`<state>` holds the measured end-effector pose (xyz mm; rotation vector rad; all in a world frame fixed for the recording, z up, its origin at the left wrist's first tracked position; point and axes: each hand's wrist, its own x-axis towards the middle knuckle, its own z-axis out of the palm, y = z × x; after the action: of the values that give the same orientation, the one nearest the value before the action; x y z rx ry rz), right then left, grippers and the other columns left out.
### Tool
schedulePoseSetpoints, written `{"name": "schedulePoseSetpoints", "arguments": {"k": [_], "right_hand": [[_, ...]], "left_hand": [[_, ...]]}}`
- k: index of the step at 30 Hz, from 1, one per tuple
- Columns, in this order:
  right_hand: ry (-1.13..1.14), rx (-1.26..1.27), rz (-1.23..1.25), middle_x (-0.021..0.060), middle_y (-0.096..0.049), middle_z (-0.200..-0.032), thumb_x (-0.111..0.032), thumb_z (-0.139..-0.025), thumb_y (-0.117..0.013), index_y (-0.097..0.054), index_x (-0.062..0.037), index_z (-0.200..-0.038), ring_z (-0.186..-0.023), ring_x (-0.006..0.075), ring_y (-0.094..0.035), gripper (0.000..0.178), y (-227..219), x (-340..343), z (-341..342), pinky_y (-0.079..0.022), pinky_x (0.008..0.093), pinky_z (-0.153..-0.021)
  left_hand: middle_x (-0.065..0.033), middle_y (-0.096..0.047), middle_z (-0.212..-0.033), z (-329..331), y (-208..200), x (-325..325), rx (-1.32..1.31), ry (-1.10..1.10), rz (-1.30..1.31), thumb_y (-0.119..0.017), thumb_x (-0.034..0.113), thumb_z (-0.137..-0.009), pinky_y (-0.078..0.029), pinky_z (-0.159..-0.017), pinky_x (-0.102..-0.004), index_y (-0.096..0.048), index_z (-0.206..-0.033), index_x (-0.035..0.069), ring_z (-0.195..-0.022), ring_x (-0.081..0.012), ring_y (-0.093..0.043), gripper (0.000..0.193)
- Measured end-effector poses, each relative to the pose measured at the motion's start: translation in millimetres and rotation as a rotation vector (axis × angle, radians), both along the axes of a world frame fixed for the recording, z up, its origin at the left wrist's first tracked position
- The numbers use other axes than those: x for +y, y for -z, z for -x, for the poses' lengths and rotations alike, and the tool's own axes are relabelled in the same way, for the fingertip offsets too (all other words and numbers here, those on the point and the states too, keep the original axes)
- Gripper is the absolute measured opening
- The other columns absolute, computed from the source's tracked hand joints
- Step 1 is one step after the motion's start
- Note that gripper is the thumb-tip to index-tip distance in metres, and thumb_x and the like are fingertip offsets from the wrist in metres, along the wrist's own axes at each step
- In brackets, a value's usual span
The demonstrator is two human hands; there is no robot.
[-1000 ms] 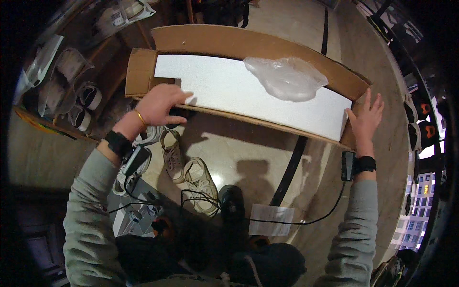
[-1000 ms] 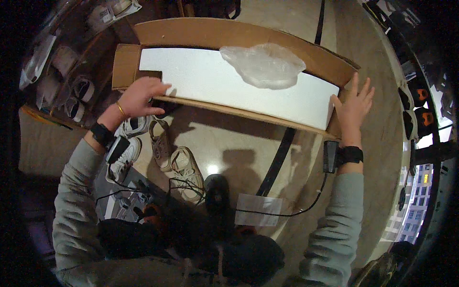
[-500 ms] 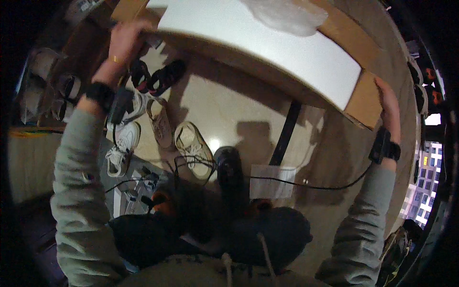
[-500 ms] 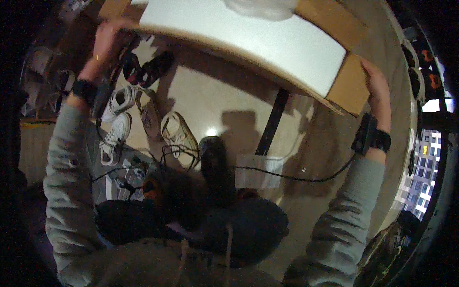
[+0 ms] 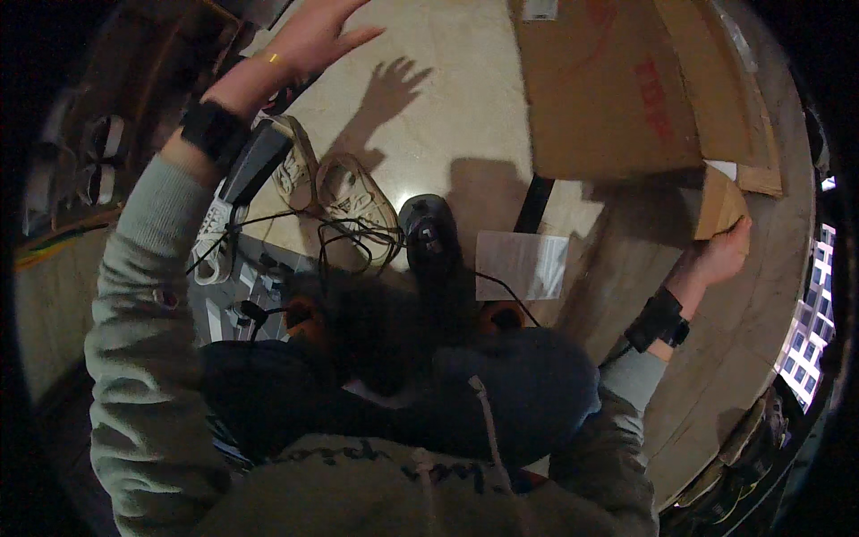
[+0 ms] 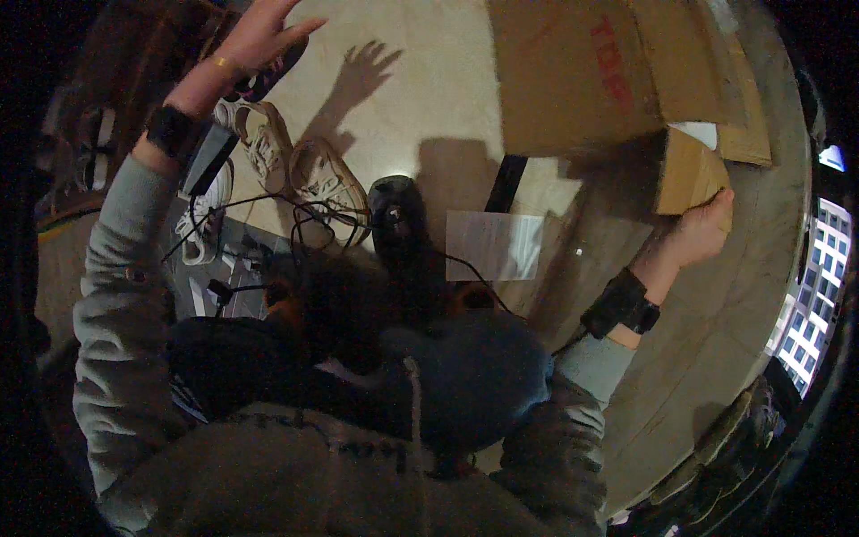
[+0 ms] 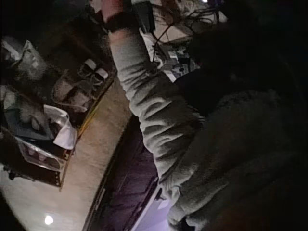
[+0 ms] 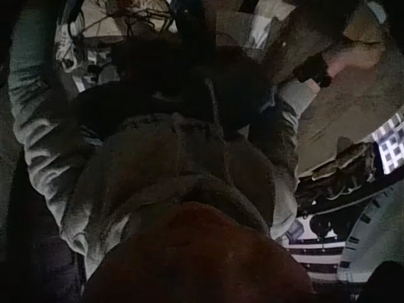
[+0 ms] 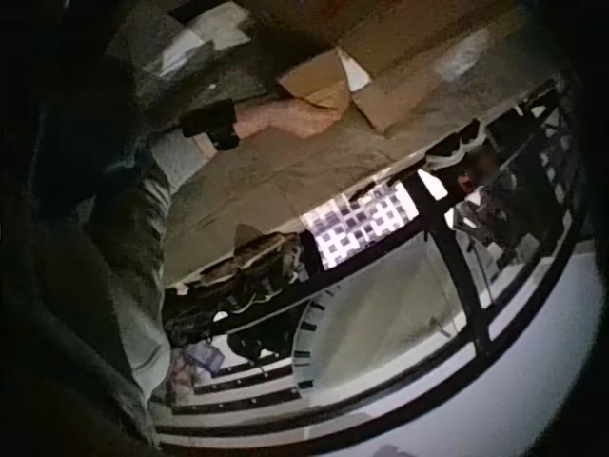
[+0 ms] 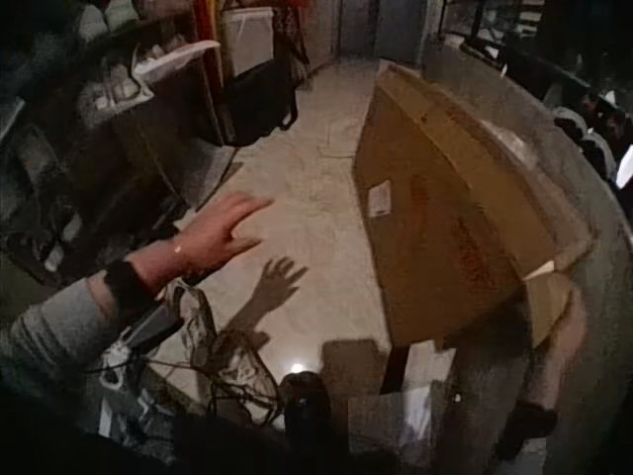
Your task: The person unpacks a small fan from a cardboard box, removes foam and plastic packaging, and places the fan on a sofa. They then retrieve a power strip and extension cord from a cabinet and begin connecting the fan's power cable.
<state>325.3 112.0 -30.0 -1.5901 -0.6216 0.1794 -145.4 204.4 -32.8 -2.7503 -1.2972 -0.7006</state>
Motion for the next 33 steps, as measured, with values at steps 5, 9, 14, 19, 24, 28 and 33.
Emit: {"name": "schedulePoseSetpoints", "arguments": {"k": [5,9,14,19,24,28,33], "right_hand": [[0.287,-0.247,0.081,0.0174,-0.058,-0.076,-0.031,-0.079,-0.055,-0.054,0.0161,-0.080,-0.067,0.0220,-0.057,0.047,-15,1,11,-0.046,0.0328,-0.059],[0.145,-0.945,0.475,0.0134,-0.058,-0.082,-0.042,-0.085,-0.039,-0.053,0.0058,-0.097,-0.073,0.0273,-0.056,0.051,-3,-14,5,-0.047,0.0372,-0.063],[-0.312,0.242,-0.188,0.0077,-0.056,-0.090,-0.037,-0.088,-0.030,-0.054,-0.0033,-0.095,-0.085,0.0189,-0.052,0.042,71,-62,10,-0.043,0.0277,-0.069],[-0.752,-0.115,0.851,0.0083,-0.055,-0.090,-0.011,-0.068,-0.065,-0.054,-0.0046,-0.090,-0.086,0.0182,-0.052,0.025,152,-116,64,-0.040,0.0311,-0.078],[-1.119,-1.199,0.937,0.0117,-0.048,-0.105,-0.024,-0.056,-0.071,-0.049,-0.0074,-0.102,-0.102,0.0292,-0.043,0.054,210,-105,84,-0.036,0.0379,-0.085],[-1.301,-1.167,1.270,0.0134,-0.052,-0.099,-0.032,-0.058,-0.069,-0.052,-0.0060,-0.097,-0.094,0.0296,-0.049,0.050,215,-94,82,-0.040,0.0370,-0.080],[-0.946,-0.772,1.115,0.0129,-0.058,-0.076,-0.026,-0.072,-0.058,-0.060,-0.0080,-0.086,-0.074,0.0323,-0.056,0.023,134,-74,97,-0.046,0.0389,-0.063]], "left_hand": [[-0.0122,-0.052,-0.105,63,52,-86,0.091,-0.179,0.440,-0.057,0.018,-0.075,-0.038,-0.081,-0.0352,-0.044,-0.117,0.012,-0.093,-0.0284,-0.048,0.045],[-0.0128,-0.054,-0.100,91,73,-116,0.008,-0.244,0.673,-0.058,0.020,-0.074,-0.040,-0.076,-0.0339,-0.048,-0.113,0.009,-0.087,-0.0268,-0.051,0.041],[-0.0114,-0.059,-0.086,117,83,-120,-0.085,-0.413,0.951,-0.052,0.027,-0.081,-0.043,-0.068,-0.0283,-0.055,-0.101,0.002,-0.077,-0.0203,-0.056,0.032],[-0.0080,-0.057,-0.065,125,90,-115,-0.092,-0.447,1.102,-0.045,0.032,-0.085,-0.043,-0.063,-0.0280,-0.059,-0.084,-0.002,-0.062,-0.0147,-0.054,0.037],[-0.0041,-0.055,-0.068,135,83,-127,-0.330,-0.484,1.124,-0.049,0.020,-0.084,-0.041,-0.054,-0.0235,-0.056,-0.092,0.001,-0.058,-0.0097,-0.051,0.022],[-0.0026,-0.055,-0.074,140,80,-134,-0.320,-0.502,1.127,-0.051,0.015,-0.083,-0.041,-0.054,-0.0238,-0.056,-0.093,0.001,-0.058,-0.0097,-0.050,0.018],[-0.0054,-0.057,-0.085,108,52,-121,-0.225,-0.351,1.026,-0.054,0.012,-0.080,-0.043,-0.068,-0.0267,-0.055,-0.098,0.002,-0.076,-0.0137,-0.053,0.021]]}}
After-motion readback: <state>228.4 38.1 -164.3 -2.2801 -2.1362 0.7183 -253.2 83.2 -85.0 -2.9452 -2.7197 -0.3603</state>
